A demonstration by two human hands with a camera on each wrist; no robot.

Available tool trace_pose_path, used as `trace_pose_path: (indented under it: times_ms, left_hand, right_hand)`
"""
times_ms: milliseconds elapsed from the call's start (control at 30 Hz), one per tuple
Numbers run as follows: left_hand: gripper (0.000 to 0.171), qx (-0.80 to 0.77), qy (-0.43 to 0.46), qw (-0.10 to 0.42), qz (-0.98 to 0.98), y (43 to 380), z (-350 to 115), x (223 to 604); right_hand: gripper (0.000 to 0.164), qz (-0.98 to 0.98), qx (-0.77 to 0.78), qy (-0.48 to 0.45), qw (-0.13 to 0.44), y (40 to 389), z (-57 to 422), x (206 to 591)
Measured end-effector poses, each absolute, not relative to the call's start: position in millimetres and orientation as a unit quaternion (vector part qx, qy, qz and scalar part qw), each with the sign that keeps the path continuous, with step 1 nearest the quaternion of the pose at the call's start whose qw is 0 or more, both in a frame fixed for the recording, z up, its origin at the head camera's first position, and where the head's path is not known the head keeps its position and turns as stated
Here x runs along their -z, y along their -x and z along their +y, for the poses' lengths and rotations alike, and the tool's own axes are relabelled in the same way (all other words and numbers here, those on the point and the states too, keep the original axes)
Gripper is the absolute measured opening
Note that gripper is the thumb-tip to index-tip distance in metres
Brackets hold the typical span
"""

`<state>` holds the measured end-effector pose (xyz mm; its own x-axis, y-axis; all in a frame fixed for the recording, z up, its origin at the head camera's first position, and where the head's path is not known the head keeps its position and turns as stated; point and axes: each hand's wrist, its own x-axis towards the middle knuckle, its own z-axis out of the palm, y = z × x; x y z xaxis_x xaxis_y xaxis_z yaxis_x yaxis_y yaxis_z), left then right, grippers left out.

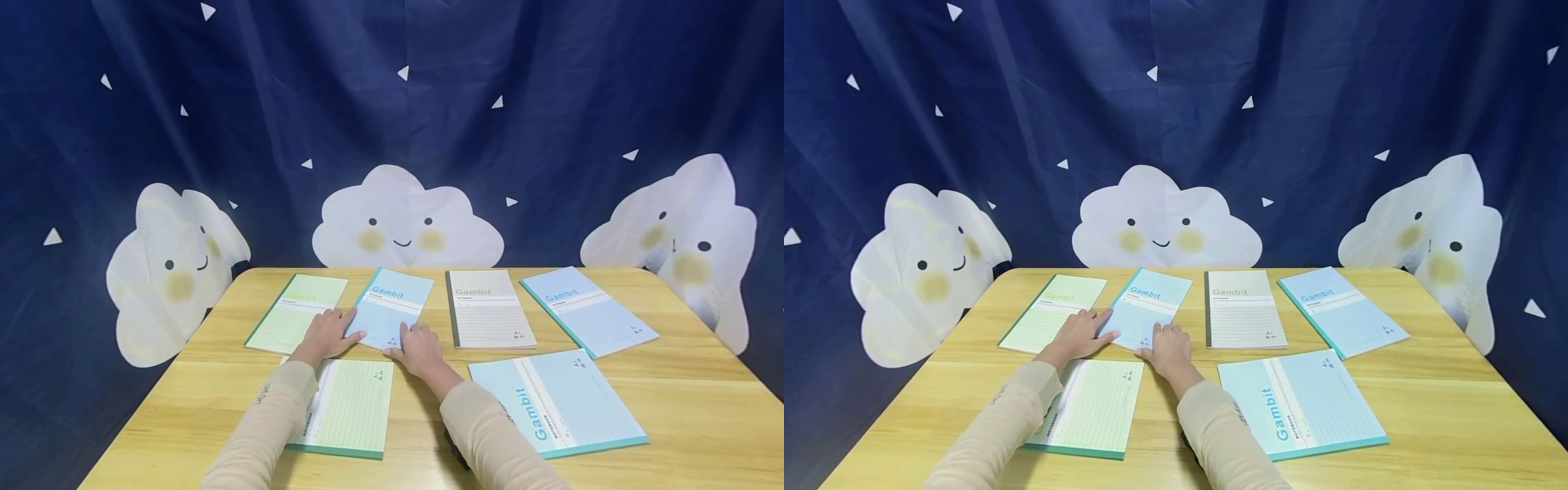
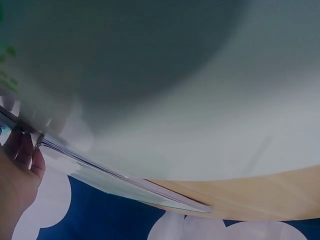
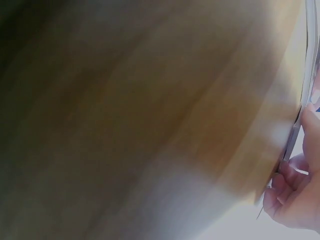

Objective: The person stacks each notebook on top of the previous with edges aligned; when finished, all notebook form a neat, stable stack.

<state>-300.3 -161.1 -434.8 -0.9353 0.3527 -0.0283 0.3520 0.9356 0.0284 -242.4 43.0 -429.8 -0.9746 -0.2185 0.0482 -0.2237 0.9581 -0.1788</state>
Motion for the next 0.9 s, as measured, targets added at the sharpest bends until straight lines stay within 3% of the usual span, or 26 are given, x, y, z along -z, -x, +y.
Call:
trace_pose_path:
  times_ms: [400,633,900]
  left_hand:
    - [0.058,-0.081,-0.183,-0.014,0.98,288.9,-163.5,425.9]
    - [0.051,-0.248,-0.149,-0.015,0.957,284.6,-161.2,422.6]
    - [0.039,-0.466,-0.104,0.064,0.876,281.5,-162.0,418.5]
  right_hand:
    - [0.068,-0.98,-0.144,-0.14,0.008,244.2,47.6,431.8]
    - [0.064,-0.968,-0.194,-0.159,0.027,242.6,60.6,431.5]
    - [0.057,-0.95,-0.277,-0.144,-0.002,243.3,70.4,430.0]
